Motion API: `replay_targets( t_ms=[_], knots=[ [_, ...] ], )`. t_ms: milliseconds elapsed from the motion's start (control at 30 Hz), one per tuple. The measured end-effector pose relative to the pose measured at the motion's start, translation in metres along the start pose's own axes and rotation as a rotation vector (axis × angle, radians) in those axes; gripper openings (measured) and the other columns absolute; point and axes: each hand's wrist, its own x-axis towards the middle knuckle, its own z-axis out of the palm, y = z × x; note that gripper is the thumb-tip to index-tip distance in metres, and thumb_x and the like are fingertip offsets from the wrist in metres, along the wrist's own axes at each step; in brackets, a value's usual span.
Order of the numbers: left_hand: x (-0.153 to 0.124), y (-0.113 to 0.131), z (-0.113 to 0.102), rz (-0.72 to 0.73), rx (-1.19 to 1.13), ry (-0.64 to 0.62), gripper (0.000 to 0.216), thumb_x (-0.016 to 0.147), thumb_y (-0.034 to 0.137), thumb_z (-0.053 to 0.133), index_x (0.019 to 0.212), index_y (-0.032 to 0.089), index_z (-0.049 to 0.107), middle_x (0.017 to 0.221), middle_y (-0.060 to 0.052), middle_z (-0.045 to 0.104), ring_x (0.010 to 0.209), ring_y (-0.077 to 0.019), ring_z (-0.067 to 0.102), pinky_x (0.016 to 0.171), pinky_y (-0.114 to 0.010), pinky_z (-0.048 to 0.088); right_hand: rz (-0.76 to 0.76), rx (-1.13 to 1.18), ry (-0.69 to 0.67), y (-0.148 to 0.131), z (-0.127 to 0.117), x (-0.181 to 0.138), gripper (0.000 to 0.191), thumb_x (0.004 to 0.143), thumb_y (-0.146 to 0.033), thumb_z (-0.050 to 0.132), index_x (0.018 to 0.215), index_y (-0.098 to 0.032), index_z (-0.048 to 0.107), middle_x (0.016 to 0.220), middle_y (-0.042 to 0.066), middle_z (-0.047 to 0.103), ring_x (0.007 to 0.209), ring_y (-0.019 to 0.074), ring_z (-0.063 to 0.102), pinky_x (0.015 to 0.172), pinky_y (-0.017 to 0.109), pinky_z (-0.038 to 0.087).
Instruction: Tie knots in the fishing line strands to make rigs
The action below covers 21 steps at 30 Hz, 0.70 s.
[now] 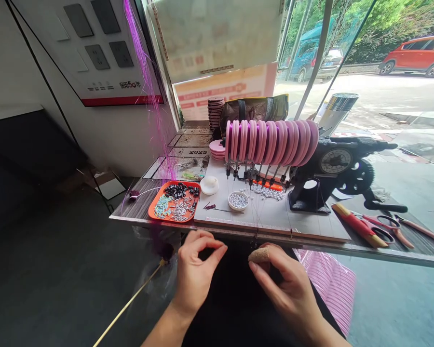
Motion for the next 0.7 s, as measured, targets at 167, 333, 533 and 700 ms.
replay_targets(
  t_ms=[167,333,533,700],
  knots=[
    [0.045,0.011,0.022,0.503,0.652,-0.093,0.006,0.075,0.015,0.066,0.073,0.019,0.069,0.07,-0.002,0.065,0.074,-0.0203,0.054,0.07,-0.035,0.042,0.009,-0.025,0.021,0.006,-0.003,-0.002,0.009,0.084,-0.016,0.052,0.077,-0.019,0.056,0.065,0.0,0.055,0.06,0.0128,0.051,0.055,0.024,0.042],
    [0.046,0.01,0.04,0.545,0.795,-0.189,0.011,0.079,0.016,0.06,0.084,0.02,0.068,0.075,-0.003,0.067,0.073,-0.0217,0.057,0.068,-0.037,0.044,-0.029,-0.067,0.028,0.009,-0.007,0.001,0.011,0.083,-0.015,0.05,0.074,-0.018,0.055,0.059,-0.001,0.051,0.057,0.0127,0.05,0.056,0.025,0.043],
    [0.004,0.005,0.029,0.65,0.818,-0.158,0.03,0.086,0.01,0.042,0.109,0.009,0.059,0.103,-0.014,0.067,0.084,-0.0203,0.064,0.069,-0.031,0.051,-0.202,-0.155,0.042,0.017,-0.011,0.008,0.012,0.079,-0.009,0.049,0.073,-0.018,0.055,0.052,-0.005,0.048,0.047,0.0102,0.049,0.065,0.027,0.05],
    [-0.005,-0.01,0.047,0.61,0.928,-0.24,0.052,0.079,0.001,0.036,0.131,-0.001,0.036,0.131,-0.024,0.05,0.074,-0.0152,0.067,0.055,-0.024,0.052,-0.274,-0.253,0.047,0.025,-0.012,0.007,0.011,0.077,-0.007,0.053,0.073,-0.017,0.055,0.053,-0.003,0.052,0.048,0.0096,0.053,0.069,0.027,0.053]
  ],
)
